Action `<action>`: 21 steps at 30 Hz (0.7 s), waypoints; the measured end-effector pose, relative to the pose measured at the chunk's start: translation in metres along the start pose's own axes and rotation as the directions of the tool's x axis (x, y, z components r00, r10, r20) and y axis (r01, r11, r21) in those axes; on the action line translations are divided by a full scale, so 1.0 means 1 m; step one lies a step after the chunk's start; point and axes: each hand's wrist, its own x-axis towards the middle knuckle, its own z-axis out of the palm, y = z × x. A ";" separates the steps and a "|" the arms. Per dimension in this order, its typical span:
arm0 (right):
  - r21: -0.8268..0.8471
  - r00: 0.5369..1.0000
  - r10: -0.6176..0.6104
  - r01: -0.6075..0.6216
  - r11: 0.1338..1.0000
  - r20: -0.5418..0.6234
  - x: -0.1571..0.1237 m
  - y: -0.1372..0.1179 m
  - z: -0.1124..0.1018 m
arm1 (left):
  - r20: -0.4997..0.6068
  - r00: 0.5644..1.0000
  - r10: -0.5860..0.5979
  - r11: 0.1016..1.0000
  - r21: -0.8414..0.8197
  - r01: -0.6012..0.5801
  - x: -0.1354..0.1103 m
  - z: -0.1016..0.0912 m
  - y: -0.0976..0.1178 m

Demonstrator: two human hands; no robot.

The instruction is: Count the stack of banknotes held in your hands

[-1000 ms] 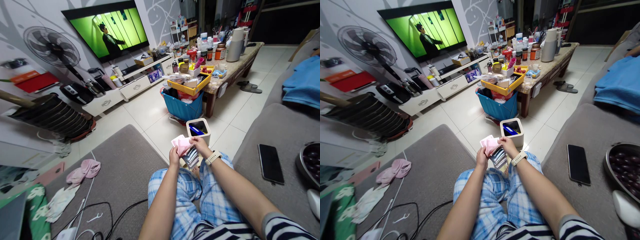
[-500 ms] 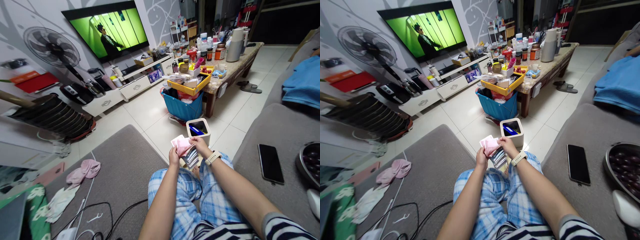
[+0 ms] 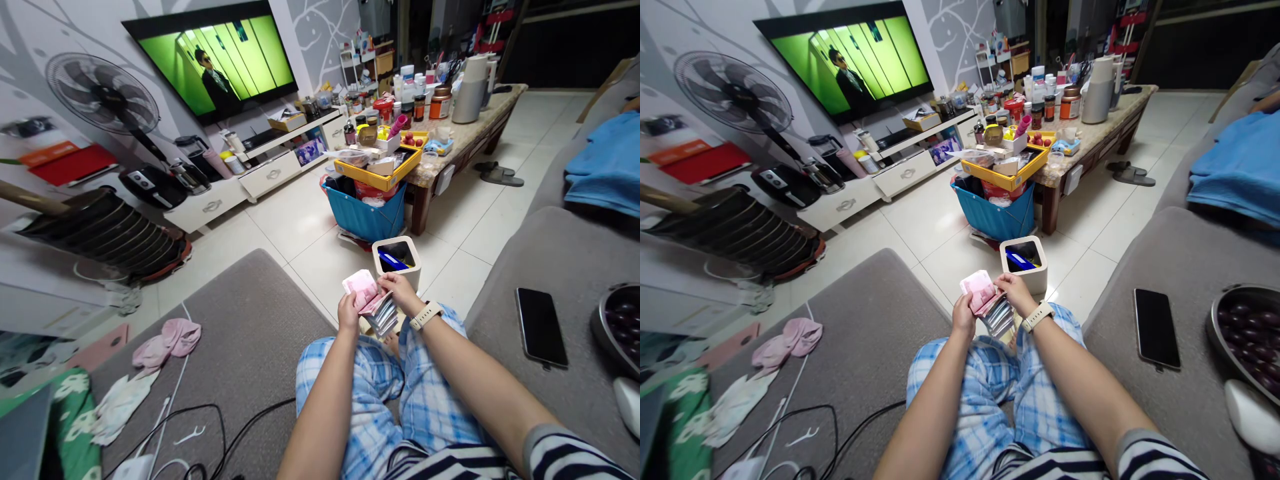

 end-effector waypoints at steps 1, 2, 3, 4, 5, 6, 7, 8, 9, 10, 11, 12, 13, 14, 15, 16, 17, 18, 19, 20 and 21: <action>-0.001 1.000 -0.009 0.009 1.000 -0.002 0.000 0.000 0.000 | 0.004 1.000 -0.004 1.000 0.003 0.004 -0.001 0.000 0.001; -0.003 1.000 -0.021 0.021 1.000 -0.006 0.000 0.001 -0.001 | 0.010 1.000 -0.010 1.000 0.007 0.010 -0.002 0.001 0.002; -0.004 0.999 -0.033 0.033 0.999 -0.011 0.000 0.001 -0.001 | 0.016 1.000 -0.014 1.000 0.010 0.014 -0.003 0.001 0.003; -0.003 0.999 -0.041 0.041 0.999 -0.017 0.000 0.001 -0.001 | 0.023 1.000 -0.016 1.000 0.013 0.015 -0.003 0.002 0.003; 0.000 0.999 -0.046 0.046 0.999 -0.025 0.000 0.001 -0.001 | 0.029 0.999 -0.015 1.000 0.014 0.015 -0.004 0.002 0.004; 0.004 0.998 -0.047 0.047 0.999 -0.036 0.000 0.001 -0.001 | 0.037 0.999 -0.016 1.000 0.014 0.015 -0.005 0.003 0.004; 0.008 0.998 -0.045 0.046 0.999 -0.050 0.000 0.001 -0.001 | 0.045 0.999 -0.017 1.000 0.013 0.017 -0.005 0.003 0.004; 0.013 0.997 -0.043 0.044 0.999 -0.061 0.000 0.000 0.000 | 0.053 0.998 -0.021 1.000 0.015 0.021 -0.006 0.003 0.004; 0.017 0.997 -0.042 0.044 0.999 -0.071 0.000 0.000 0.000 | 0.058 0.998 -0.025 1.000 0.018 0.024 -0.006 0.003 0.004; 0.020 0.996 -0.044 0.046 0.999 -0.080 0.000 0.000 0.000 | 0.061 0.998 -0.028 0.999 0.024 0.027 -0.006 0.002 0.004; 0.022 0.995 -0.047 0.049 0.999 -0.085 0.000 0.000 0.000 | 0.064 0.998 -0.028 0.999 0.030 0.026 -0.006 0.002 0.004; 0.024 0.995 -0.049 0.051 0.998 -0.085 0.001 0.001 0.000 | 0.064 0.998 -0.024 0.999 0.036 0.022 -0.006 0.002 0.004; 0.023 0.995 -0.049 0.051 0.998 -0.083 0.001 0.001 0.000 | 0.065 0.998 -0.020 0.999 0.041 0.017 -0.006 0.002 0.004; 0.022 0.996 -0.047 0.049 0.999 -0.077 0.001 0.002 0.000 | 0.066 0.998 -0.016 0.999 0.044 0.013 -0.007 0.002 0.004; 0.021 0.997 -0.041 0.042 0.999 -0.069 0.001 0.003 0.000 | 0.066 0.998 -0.013 0.999 0.048 0.010 -0.006 0.001 0.004; 0.022 0.998 -0.033 0.035 0.999 -0.059 0.002 0.003 -0.001 | 0.064 0.998 -0.012 0.999 0.052 0.009 -0.006 0.001 0.004; 0.023 0.998 -0.027 0.028 0.999 -0.050 0.001 0.004 -0.001 | 0.061 0.998 -0.013 0.998 0.056 0.009 -0.006 0.001 0.004; 0.024 0.999 -0.022 0.023 0.999 -0.045 0.001 0.004 -0.001 | 0.059 0.998 -0.014 0.998 0.059 0.010 -0.006 0.001 0.004; 0.024 0.999 -0.020 0.021 0.999 -0.044 0.001 0.004 -0.001 | 0.055 0.998 -0.014 0.998 0.057 0.011 -0.006 0.002 0.003; 0.023 0.999 -0.019 0.020 1.000 -0.045 0.001 0.004 -0.001 | 0.052 0.999 -0.014 0.999 0.051 0.011 -0.005 0.002 0.003; 0.020 0.999 -0.018 0.019 1.000 -0.047 0.000 0.003 0.000 | 0.046 0.999 -0.012 0.999 0.043 0.010 -0.005 0.002 0.003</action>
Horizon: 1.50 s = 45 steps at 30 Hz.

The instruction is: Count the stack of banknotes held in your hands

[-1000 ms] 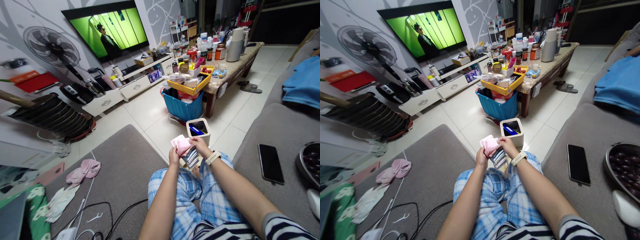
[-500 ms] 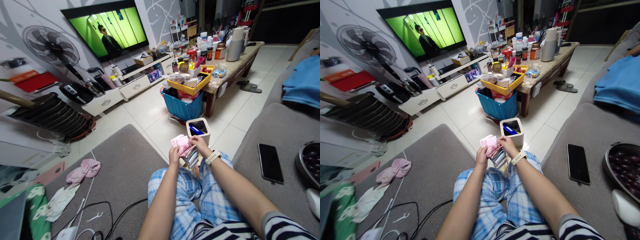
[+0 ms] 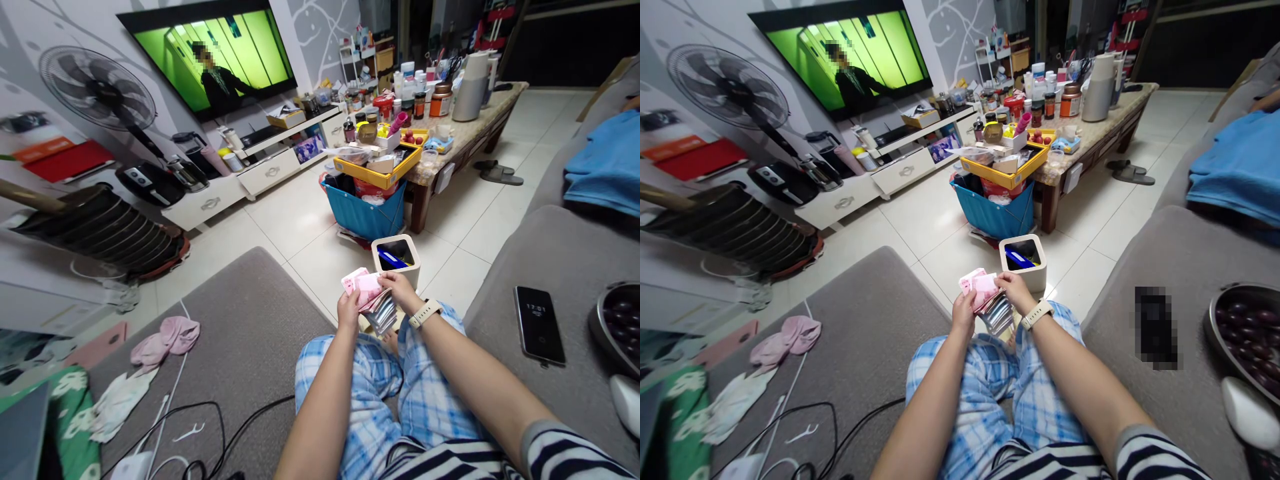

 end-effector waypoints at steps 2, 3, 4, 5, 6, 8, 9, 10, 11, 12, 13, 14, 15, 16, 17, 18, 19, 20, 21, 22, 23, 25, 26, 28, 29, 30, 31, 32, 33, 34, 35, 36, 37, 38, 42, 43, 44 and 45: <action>-0.005 1.000 0.004 -0.004 1.000 0.001 -0.001 -0.002 0.001 | -0.016 1.000 0.001 1.000 -0.011 -0.001 0.002 0.000 -0.001; -0.006 1.000 0.007 -0.007 1.000 0.001 -0.002 -0.003 0.001 | -0.028 1.000 0.001 1.000 -0.012 -0.001 0.003 0.000 -0.002; -0.008 1.000 0.010 -0.010 1.000 0.003 -0.002 -0.004 0.002 | -0.042 0.999 0.003 1.000 -0.010 -0.003 0.004 -0.001 -0.003; -0.009 1.000 0.012 -0.012 1.000 0.004 -0.002 -0.005 0.002 | -0.055 0.998 0.008 1.000 -0.010 -0.008 0.006 -0.001 -0.003; -0.011 1.000 0.014 -0.014 1.000 0.006 -0.003 -0.005 0.003 | -0.066 0.998 0.016 1.000 -0.014 -0.017 0.007 -0.002 -0.004; -0.012 1.000 0.018 -0.018 1.000 0.011 -0.003 -0.006 0.003 | -0.079 0.996 0.037 0.999 -0.025 -0.039 0.009 -0.003 -0.006; -0.012 1.000 0.020 -0.020 1.000 0.012 -0.003 -0.006 0.003 | -0.081 0.996 0.046 0.998 -0.029 -0.048 0.009 -0.003 -0.007; -0.011 1.000 0.022 -0.022 1.000 0.012 -0.003 -0.006 0.003 | -0.082 0.995 0.051 0.998 -0.031 -0.054 0.010 -0.003 -0.007; -0.012 1.000 0.023 -0.023 1.000 0.010 -0.003 -0.006 0.003 | -0.084 0.995 0.053 0.998 -0.031 -0.056 0.011 -0.004 -0.008; -0.013 1.000 0.023 -0.022 1.000 0.009 -0.003 -0.005 0.003 | -0.086 0.995 0.054 0.998 -0.030 -0.057 0.011 -0.004 -0.009; -0.014 1.000 0.022 -0.022 1.000 0.009 -0.003 -0.005 0.003 | -0.088 0.995 0.055 0.998 -0.027 -0.058 0.011 -0.004 -0.009; -0.017 1.000 0.022 -0.022 1.000 0.011 -0.003 -0.005 0.003 | -0.088 0.995 0.056 0.998 -0.024 -0.058 0.011 -0.005 -0.010; -0.019 1.000 0.023 -0.023 1.000 0.013 -0.003 -0.006 0.003 | -0.088 0.995 0.056 0.998 -0.019 -0.058 0.012 -0.005 -0.010; -0.020 1.000 0.024 -0.024 1.000 0.016 -0.003 -0.006 0.003 | -0.088 0.995 0.056 0.998 -0.014 -0.058 0.012 -0.005 -0.010; -0.019 1.000 0.025 -0.025 1.000 0.017 -0.003 -0.006 0.003 | -0.089 0.994 0.057 0.998 -0.010 -0.058 0.012 -0.005 -0.010; -0.019 1.000 0.026 -0.025 0.999 0.016 -0.003 -0.006 0.003 | -0.091 0.994 0.056 0.998 -0.009 -0.057 0.012 -0.005 -0.010; -0.021 1.000 0.024 -0.024 0.999 0.013 -0.003 -0.006 0.003 | -0.093 0.994 0.053 0.998 -0.010 -0.054 0.012 -0.004 -0.010; -0.024 1.000 0.021 -0.021 0.999 0.009 -0.003 -0.006 0.003 | -0.093 0.994 0.049 0.999 -0.014 -0.051 0.012 -0.004 -0.009; -0.028 1.000 0.019 -0.019 0.999 0.006 -0.003 -0.006 0.003 | -0.093 0.995 0.046 0.999 -0.020 -0.048 0.011 -0.003 -0.008; -0.032 1.000 0.018 -0.017 0.999 0.004 -0.003 -0.005 0.003 | -0.096 0.994 0.044 0.999 -0.026 -0.046 0.010 -0.003 -0.007; -0.035 1.000 0.017 -0.017 0.999 0.004 -0.002 -0.005 0.003 | -0.100 0.994 0.041 0.999 -0.030 -0.044 0.009 -0.002 -0.006; -0.034 1.000 0.016 -0.016 0.999 0.009 -0.002 -0.005 0.003 | -0.107 0.994 0.031 0.999 -0.036 -0.035 0.007 -0.001 -0.004; -0.032 1.000 0.019 -0.019 0.999 0.017 -0.002 -0.004 0.003 | -0.109 0.994 0.024 0.999 -0.037 -0.028 0.006 0.000 -0.003; -0.028 0.999 0.028 -0.027 0.999 0.033 -0.001 -0.004 0.002 | -0.101 0.995 0.015 0.999 -0.038 -0.019 0.004 0.000 -0.002; -0.028 0.999 0.031 -0.030 0.999 0.040 -0.001 -0.003 0.002 | -0.096 0.995 0.015 0.999 -0.039 -0.019 0.004 0.000 -0.001; -0.032 0.999 0.031 -0.030 0.999 0.044 -0.001 -0.003 0.002 | -0.091 0.996 0.017 0.999 -0.038 -0.021 0.003 0.000 -0.001; -0.040 0.999 0.026 -0.024 0.999 0.043 -0.001 -0.003 0.001 | -0.086 0.996 0.017 0.999 -0.036 -0.020 0.003 0.001 0.000; -0.049 0.999 0.014 -0.013 0.999 0.037 -0.001 -0.003 0.001 | -0.079 0.997 0.013 0.999 -0.035 -0.016 0.002 0.001 0.000; -0.058 1.000 0.000 0.002 0.998 0.031 -0.001 -0.003 0.001 | -0.069 0.998 0.007 0.999 -0.035 -0.009 0.002 0.001 0.000; -0.064 1.000 -0.013 0.015 0.998 0.025 -0.001 -0.003 0.000 | -0.057 0.998 -0.001 0.999 -0.036 -0.001 0.001 0.001 0.001; -0.066 0.999 -0.025 0.027 0.997 0.019 -0.001 -0.003 0.000 | -0.043 0.999 -0.009 0.999 -0.035 0.007 0.000 0.002 0.001; -0.065 0.999 -0.035 0.036 0.997 0.015 -0.001 -0.003 0.000 | -0.029 0.999 -0.013 0.999 -0.033 0.012 -0.001 0.002 0.002; -0.065 0.999 -0.042 0.043 0.997 0.014 -0.001 -0.003 -0.001 | -0.017 1.000 -0.015 0.999 -0.031 0.014 -0.001 0.002 0.002; -0.065 0.999 -0.044 0.045 0.997 0.014 -0.001 -0.003 -0.001 | -0.008 1.000 -0.014 1.000 -0.027 0.014 -0.002 0.002 0.003; -0.042 0.999 -0.036 0.035 0.999 -0.022 0.000 -0.001 0.000 | 0.004 1.000 -0.011 1.000 -0.011 0.011 -0.003 0.002 0.003; -0.031 0.999 -0.028 0.027 0.999 -0.039 0.001 -0.001 0.000 | 0.003 1.000 -0.010 1.000 -0.005 0.010 -0.003 0.002 0.003; -0.022 0.999 -0.019 0.018 1.000 -0.050 0.001 -0.001 0.001 | 0.001 1.000 -0.007 1.000 0.001 0.007 -0.003 0.001 0.003; -0.021 0.999 -0.011 0.010 1.000 -0.050 0.000 -0.002 0.001 | 0.000 1.000 -0.004 1.000 0.006 0.004 -0.002 0.001 0.003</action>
